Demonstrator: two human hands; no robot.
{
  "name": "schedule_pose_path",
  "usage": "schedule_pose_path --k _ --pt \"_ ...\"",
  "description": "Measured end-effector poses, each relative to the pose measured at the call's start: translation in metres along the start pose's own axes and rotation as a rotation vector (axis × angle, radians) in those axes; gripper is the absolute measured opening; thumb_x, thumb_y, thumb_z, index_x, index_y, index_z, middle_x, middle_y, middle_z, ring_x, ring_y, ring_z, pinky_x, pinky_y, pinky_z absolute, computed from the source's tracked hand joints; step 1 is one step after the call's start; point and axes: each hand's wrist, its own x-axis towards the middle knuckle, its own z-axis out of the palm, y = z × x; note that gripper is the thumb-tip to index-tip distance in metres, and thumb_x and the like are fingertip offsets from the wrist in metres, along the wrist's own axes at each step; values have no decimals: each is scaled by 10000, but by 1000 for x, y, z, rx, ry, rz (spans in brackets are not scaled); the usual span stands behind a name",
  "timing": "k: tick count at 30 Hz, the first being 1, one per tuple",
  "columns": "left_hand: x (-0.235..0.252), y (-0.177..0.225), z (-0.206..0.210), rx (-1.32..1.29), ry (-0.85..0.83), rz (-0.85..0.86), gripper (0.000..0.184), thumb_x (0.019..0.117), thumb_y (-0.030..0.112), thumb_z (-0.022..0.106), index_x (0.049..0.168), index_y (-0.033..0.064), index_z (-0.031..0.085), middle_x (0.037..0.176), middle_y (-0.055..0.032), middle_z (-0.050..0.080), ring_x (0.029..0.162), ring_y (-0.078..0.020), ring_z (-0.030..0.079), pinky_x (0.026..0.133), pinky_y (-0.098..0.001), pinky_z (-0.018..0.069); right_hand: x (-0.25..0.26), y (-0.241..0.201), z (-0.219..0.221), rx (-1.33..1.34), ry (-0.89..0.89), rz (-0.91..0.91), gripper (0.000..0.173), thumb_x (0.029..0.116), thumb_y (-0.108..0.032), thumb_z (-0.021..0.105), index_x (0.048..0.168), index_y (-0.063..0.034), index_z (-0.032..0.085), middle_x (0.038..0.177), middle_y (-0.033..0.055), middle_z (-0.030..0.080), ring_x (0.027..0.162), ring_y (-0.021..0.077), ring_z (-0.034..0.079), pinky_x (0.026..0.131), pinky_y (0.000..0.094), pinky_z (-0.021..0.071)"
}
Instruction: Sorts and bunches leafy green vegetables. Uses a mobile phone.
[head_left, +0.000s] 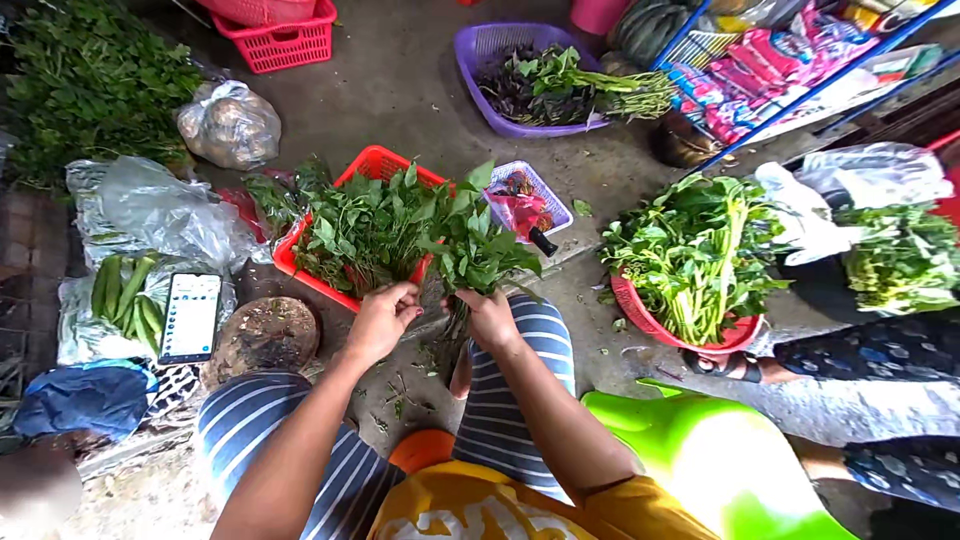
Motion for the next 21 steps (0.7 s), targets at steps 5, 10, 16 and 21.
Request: schedule_pose_path --k 5,10,16,21 --pt "-6 5 16 103 -108 69 247 1003 71 609 1204 -53 682 1101 -216 710 1017 -310 700 955 -419 545 -4 2 6 -10 -10 28 150 957 88 466 973 1 588 692 8 648 592 81 627 602 235 563" --pt "-3 11 9 47 -111 20 267 1027 120 597 1190 -72 684 1128 -221 709 1033 -291 697 974 -406 536 -2 -4 3 0 -64 20 178 928 104 473 952 -13 605 716 10 665 600 72 627 605 226 559" --pt "-1 -14 16 -158 -87 -38 162 1007 123 651 1105 3 697 988 -118 715 856 -180 685 839 -388 572 7 17 -16 139 -114 52 197 1006 -7 452 1116 -71 602 942 73 717 669 109 645 610 255 562" --pt "-4 -14 21 -155 -101 -47 196 1031 115 602 1157 -15 678 1026 -152 709 881 -212 692 850 -404 572 7 22 -18 132 -101 -5 186 998 -23 494 1138 -73 606 975 74 716 740 126 662 670 275 575"
